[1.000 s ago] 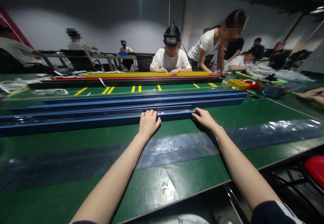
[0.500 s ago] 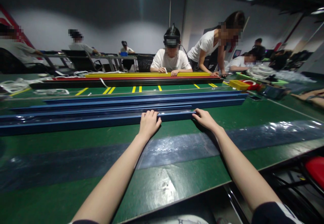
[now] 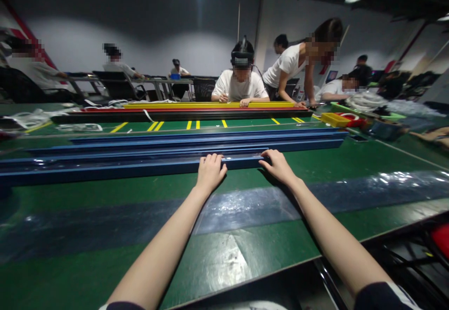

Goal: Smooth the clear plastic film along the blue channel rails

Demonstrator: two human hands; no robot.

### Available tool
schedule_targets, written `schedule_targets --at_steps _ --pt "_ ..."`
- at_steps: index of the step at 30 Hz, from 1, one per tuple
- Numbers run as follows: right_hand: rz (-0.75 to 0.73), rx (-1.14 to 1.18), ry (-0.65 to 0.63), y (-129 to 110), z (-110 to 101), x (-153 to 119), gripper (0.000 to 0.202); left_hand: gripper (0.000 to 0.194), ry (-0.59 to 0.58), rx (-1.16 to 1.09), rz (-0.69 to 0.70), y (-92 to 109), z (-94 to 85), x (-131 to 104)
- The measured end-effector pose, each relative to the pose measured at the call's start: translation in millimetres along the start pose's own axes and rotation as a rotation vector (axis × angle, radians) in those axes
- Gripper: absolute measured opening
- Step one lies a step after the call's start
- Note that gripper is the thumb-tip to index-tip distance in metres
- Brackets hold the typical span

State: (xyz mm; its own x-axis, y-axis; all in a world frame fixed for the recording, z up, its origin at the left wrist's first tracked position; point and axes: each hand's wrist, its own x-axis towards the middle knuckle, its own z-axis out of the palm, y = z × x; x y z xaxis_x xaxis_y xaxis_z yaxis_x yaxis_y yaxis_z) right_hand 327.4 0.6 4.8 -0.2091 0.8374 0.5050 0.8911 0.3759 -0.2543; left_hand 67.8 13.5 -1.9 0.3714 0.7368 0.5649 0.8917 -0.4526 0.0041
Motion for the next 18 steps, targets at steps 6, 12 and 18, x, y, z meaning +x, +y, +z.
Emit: schedule_targets --at_steps 6,12,18 --pt "0.001 -0.074 -0.016 -1 16 2 0.014 0.024 0.007 -0.004 -0.008 1 0.4 -1" --pt "0.017 -0.14 -0.017 0 19 4 0.011 0.026 0.019 0.005 -0.002 -10 -6.6 -4" --pt "0.021 -0.123 -0.022 0 18 4 0.012 0.033 0.033 0.068 -0.047 -33 -14.4 -13"
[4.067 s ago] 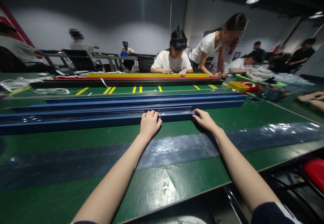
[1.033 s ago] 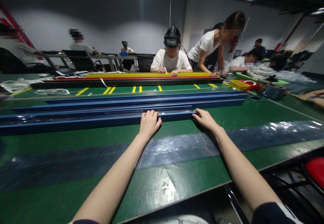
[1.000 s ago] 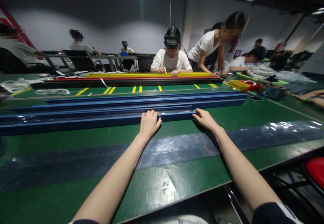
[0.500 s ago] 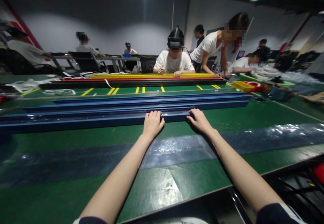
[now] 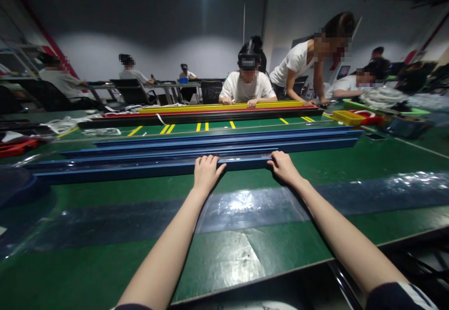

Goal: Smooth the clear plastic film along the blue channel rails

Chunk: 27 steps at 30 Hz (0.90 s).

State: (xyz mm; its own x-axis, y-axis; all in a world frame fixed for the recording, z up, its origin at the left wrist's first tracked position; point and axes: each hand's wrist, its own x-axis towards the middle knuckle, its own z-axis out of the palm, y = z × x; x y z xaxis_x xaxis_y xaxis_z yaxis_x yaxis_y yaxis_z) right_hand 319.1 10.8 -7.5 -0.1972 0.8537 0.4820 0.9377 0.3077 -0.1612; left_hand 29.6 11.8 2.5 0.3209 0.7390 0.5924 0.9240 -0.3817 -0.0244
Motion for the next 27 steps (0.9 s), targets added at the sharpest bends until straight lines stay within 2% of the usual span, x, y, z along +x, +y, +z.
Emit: schedule_targets --at_steps 9,27 --pt "-0.02 0.0 0.028 3.0 2.3 -0.4 0.012 0.032 -0.001 0.04 -0.03 -1.1 3.7 -0.7" --pt "-0.047 -0.018 0.034 0.1 -1.6 -2.7 0.018 0.037 0.001 0.057 -0.004 -2.1 6.6 -1.1"
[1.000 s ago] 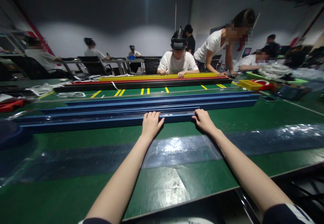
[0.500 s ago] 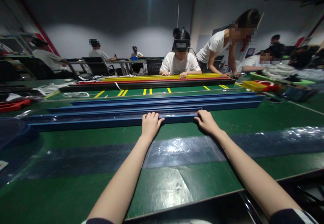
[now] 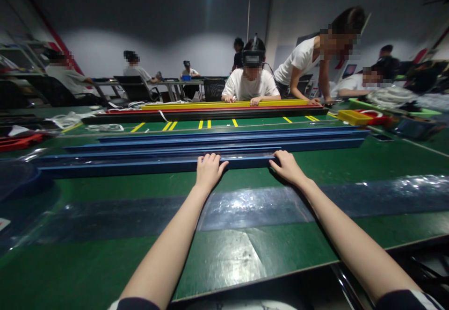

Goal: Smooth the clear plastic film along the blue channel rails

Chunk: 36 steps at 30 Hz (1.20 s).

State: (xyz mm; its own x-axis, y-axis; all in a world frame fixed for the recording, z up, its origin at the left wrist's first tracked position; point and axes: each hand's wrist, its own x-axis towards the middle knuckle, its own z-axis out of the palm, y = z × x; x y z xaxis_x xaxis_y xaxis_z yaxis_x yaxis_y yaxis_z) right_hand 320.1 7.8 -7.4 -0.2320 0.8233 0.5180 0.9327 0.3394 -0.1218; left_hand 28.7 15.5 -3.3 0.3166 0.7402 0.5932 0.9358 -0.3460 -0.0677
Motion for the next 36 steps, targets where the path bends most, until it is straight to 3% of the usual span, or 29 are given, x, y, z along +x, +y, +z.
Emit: schedule_targets --at_steps 36 --pt "0.004 -0.036 -0.045 -1.5 -3.0 0.5 0.02 0.036 -0.028 -0.03 -0.014 1.1 -1.0 0.2"
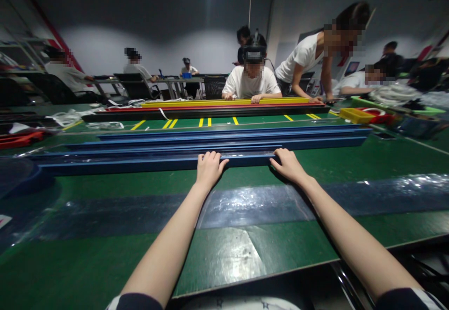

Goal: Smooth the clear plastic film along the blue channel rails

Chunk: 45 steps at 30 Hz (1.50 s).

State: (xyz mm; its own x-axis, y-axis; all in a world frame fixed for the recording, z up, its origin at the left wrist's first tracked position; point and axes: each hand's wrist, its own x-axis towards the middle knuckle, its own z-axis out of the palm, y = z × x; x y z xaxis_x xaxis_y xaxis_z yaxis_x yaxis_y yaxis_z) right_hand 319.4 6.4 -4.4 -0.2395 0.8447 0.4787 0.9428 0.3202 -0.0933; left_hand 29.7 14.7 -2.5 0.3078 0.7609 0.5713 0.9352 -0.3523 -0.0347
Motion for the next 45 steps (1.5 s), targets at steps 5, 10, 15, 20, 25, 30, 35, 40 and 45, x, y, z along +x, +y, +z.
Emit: schedule_targets --at_steps 5,10,15,20,25,30,35,40,45 --pt "0.007 -0.015 -0.019 -2 -2 0 0.02 0.036 0.001 -0.01 0.002 0 0.1 0" --pt "0.012 -0.015 -0.019 -2 -2 0 0.02 0.036 0.007 0.005 0.004 -1 1.1 0" --pt "0.001 -0.012 -0.009 -1 -1 0 0.02 0.037 0.005 0.012 0.002 0 1.2 0" --pt "0.001 -0.003 -0.01 -1 -2 0 0.02 0.037 -0.001 -0.009 -0.006 0 0.3 0" --pt "-0.007 -0.001 -0.002 -1 -3 -1 0.02 0.036 -0.002 -0.03 -0.015 0 0.7 0" --pt "-0.014 -0.017 -0.015 0 -6 0 0.024 0.034 -0.011 -0.012 -0.013 2 -1.3 1" --pt "-0.004 -0.075 -0.006 -11 -13 5 0.027 0.031 -0.003 -0.035 -0.018 3 -4.3 0" --pt "-0.049 0.056 -0.003 -41 -12 16 0.02 0.03 0.004 -0.027 -0.011 3 -3.3 -1" --pt "-0.041 0.184 -0.023 -65 -1 27 0.018 0.03 0.012 -0.052 -0.027 3 -2.4 -1"
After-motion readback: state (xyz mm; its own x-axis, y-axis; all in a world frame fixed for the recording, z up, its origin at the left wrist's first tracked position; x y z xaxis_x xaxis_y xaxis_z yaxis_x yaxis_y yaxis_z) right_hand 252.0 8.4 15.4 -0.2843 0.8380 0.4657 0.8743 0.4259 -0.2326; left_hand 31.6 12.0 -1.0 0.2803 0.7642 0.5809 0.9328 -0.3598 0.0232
